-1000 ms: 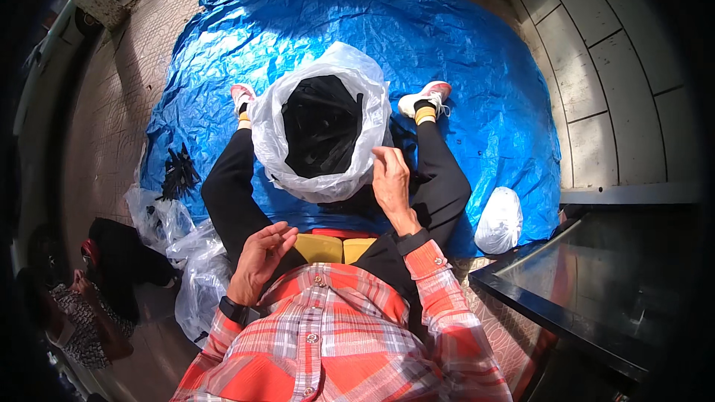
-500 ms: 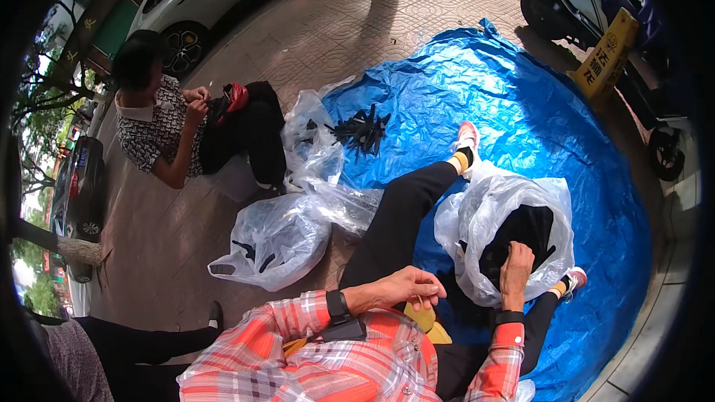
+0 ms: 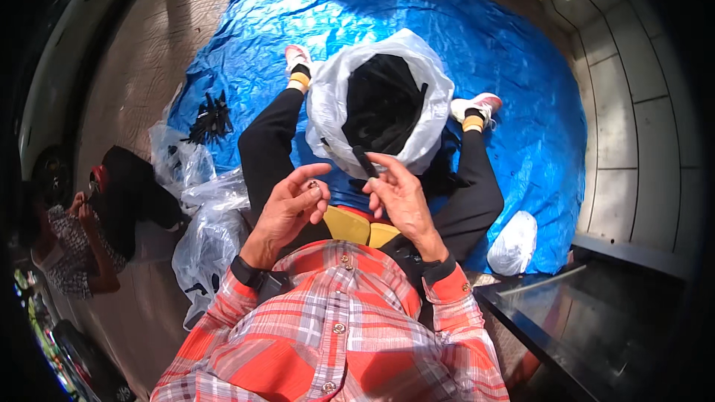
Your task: The recorder is sitting on a tarp outdoors, inspecting and trimming small black plastic or rubber shoe components, likely heel tips or sole attachments.
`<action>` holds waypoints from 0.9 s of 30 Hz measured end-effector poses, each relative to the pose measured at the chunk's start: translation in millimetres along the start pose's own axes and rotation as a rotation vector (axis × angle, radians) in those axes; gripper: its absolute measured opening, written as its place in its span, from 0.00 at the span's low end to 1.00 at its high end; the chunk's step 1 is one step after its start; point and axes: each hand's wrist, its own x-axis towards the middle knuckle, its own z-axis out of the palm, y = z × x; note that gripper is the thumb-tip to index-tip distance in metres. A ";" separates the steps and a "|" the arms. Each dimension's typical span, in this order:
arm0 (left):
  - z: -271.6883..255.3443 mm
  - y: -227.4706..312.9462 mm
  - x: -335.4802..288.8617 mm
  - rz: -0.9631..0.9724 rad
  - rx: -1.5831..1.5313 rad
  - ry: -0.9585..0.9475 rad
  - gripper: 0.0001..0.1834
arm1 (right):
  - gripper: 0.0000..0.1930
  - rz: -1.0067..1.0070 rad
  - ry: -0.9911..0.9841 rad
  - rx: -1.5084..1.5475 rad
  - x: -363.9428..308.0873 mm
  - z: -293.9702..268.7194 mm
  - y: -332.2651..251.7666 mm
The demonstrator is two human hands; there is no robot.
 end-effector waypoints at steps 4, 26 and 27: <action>4.2 -10.8 5.9 -0.001 0.169 0.004 0.16 | 0.22 0.084 -0.005 0.102 -39.4 7.0 7.1; 13.2 -20.9 -1.4 -0.123 0.129 -0.051 0.13 | 0.09 0.217 -0.094 0.297 -54.7 8.3 12.1; 12.5 -21.9 -1.7 -0.087 0.146 -0.043 0.13 | 0.10 0.215 -0.126 0.360 -54.6 7.1 13.3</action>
